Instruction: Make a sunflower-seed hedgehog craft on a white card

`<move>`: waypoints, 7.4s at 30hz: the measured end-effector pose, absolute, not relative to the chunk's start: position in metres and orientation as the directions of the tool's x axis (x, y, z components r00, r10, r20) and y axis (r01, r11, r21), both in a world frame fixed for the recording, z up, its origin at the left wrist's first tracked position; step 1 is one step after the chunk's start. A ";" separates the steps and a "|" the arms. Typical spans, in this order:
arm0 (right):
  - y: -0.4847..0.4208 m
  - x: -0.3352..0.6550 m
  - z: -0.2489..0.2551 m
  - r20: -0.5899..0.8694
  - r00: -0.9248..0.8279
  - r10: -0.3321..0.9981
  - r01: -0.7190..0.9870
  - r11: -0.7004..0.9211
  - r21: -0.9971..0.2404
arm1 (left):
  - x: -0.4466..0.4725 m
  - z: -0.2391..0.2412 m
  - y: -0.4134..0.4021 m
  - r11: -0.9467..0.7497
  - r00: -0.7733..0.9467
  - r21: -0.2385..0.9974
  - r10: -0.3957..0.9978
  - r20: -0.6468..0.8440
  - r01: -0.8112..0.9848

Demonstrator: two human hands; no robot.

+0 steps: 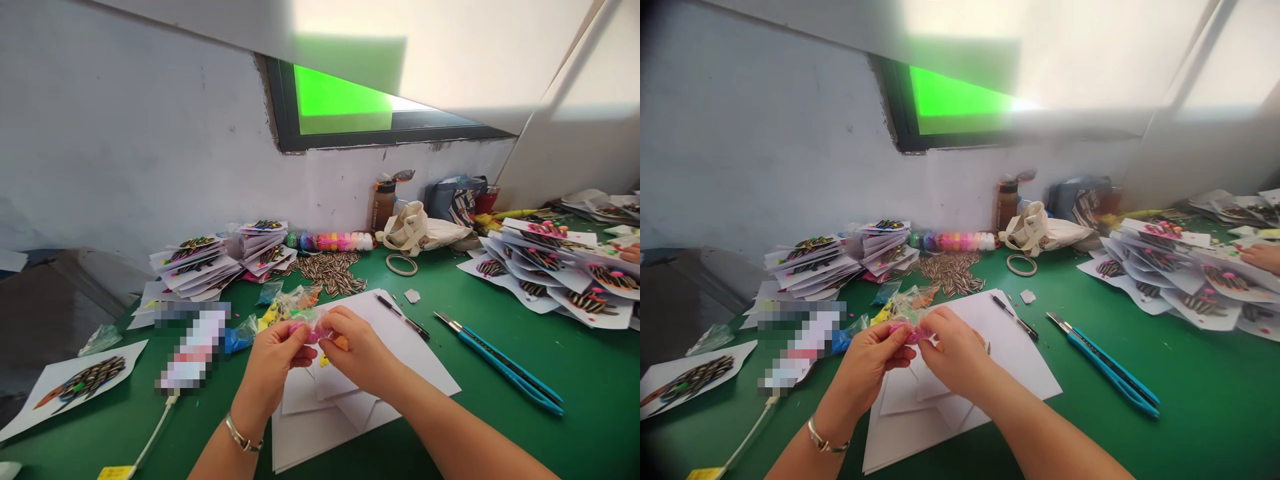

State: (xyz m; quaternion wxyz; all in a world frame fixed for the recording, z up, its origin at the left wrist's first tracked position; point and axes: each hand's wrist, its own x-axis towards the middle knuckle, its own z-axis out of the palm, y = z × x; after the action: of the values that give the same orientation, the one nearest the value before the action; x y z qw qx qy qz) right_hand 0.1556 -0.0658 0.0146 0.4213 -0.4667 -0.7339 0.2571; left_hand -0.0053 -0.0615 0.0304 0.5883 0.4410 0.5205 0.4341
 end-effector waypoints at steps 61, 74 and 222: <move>-0.059 0.161 0.007 0.041 -0.258 0.965 0.348 0.132 -0.928 | -0.009 0.027 -0.058 0.285 0.066 0.958 0.956 -0.284 -0.011; -0.054 0.164 0.004 -0.089 -0.373 0.924 0.076 -0.065 -0.995 | -0.011 0.027 -0.058 0.286 0.073 0.958 0.955 -0.286 0.002; -0.047 0.175 0.005 0.021 -0.142 0.990 0.314 0.065 -0.947 | -0.049 -0.003 -0.018 0.228 -0.208 0.957 0.959 -0.190 0.179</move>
State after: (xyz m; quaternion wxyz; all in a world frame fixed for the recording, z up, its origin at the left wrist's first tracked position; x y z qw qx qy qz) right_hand 0.1752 -0.0465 0.0046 0.3886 -0.5273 -0.6178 0.4350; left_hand -0.0491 -0.0179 -0.0031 0.4475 0.4422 0.6433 0.4363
